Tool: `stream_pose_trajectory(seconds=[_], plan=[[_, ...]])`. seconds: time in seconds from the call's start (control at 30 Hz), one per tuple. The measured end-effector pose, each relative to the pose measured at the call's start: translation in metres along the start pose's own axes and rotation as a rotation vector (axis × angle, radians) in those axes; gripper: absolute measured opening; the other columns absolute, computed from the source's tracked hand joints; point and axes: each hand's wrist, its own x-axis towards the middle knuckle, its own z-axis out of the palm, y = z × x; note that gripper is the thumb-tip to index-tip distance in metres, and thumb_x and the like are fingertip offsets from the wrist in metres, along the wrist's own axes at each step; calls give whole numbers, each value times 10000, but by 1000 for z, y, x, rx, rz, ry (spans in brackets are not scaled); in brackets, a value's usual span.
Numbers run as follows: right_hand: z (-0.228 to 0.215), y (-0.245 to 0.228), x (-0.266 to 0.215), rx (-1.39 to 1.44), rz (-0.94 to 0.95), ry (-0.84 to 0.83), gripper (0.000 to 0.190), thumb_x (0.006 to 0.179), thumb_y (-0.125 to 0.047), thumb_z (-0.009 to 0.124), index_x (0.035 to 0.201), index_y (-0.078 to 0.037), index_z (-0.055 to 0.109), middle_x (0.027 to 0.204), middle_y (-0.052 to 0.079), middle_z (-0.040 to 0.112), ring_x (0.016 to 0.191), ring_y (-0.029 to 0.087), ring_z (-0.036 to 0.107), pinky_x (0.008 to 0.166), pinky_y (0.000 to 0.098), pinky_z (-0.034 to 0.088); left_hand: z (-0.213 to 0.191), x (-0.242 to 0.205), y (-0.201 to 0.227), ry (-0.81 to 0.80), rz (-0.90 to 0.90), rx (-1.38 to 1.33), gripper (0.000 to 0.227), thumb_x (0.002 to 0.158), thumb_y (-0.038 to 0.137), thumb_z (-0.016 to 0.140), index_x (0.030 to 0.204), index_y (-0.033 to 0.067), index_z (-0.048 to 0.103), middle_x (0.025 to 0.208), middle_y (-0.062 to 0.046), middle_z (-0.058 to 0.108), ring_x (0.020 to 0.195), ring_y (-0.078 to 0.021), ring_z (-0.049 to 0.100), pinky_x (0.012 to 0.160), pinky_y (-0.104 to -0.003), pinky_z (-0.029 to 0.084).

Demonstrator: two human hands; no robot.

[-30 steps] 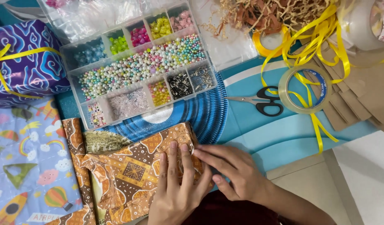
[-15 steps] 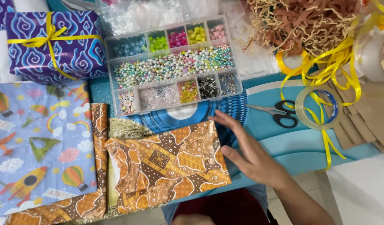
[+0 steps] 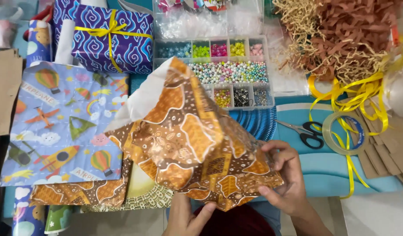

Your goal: A person wraps a small box with decorative paper, making neat folds and securing them with tape.

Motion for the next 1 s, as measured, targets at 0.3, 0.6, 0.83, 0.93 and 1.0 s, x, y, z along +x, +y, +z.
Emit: stream_pose_trajectory(seconds=[0.3, 0.6, 0.83, 0.93, 1.0], plan=[[4, 15, -6, -53, 22, 112, 564, 897, -166, 740, 1299, -138, 345, 1395, 115, 421, 1299, 242, 485, 1003, 413, 498, -53, 82, 75, -85, 300, -541, 925, 811, 299, 843, 1502, 90, 266, 1491, -129, 467, 1381, -239, 490, 1173, -384, 409], [-10, 35, -1, 396, 169, 478, 1016, 697, -33, 731, 1581, -193, 254, 1495, 155, 428, 1361, 356, 462, 1127, 550, 427, -78, 90, 84, -84, 133, -338, 1013, 699, 449, 835, 1563, 240, 350, 1589, -84, 431, 1326, -293, 569, 1152, -471, 417], [-4, 64, -44, 535, 263, 507, 832, 806, -42, 710, 1539, -137, 327, 1431, 195, 535, 1297, 399, 541, 1085, 594, 453, -57, 72, 70, 106, 34, -464, 1063, 747, 462, 728, 1583, 172, 138, 1706, -114, 111, 1595, -283, 89, 1264, -531, 41], [-12, 33, -27, 389, 294, 508, 956, 763, -227, 747, 1590, -180, 270, 1372, 173, 531, 1184, 347, 583, 942, 520, 524, -89, 79, 74, -93, -117, -443, 1072, 706, 529, 690, 1594, 271, 148, 1735, -68, 106, 1594, -276, 90, 1244, -582, 109], [-25, 16, -16, 285, 313, 536, 1071, 725, -385, 778, 1631, -220, 231, 1316, 153, 523, 1105, 296, 602, 831, 457, 569, -106, 86, 74, -199, -231, -416, 1128, 664, 580, 665, 1610, 351, 94, 1781, -15, 7, 1608, -264, -3, 1223, -625, 131]])
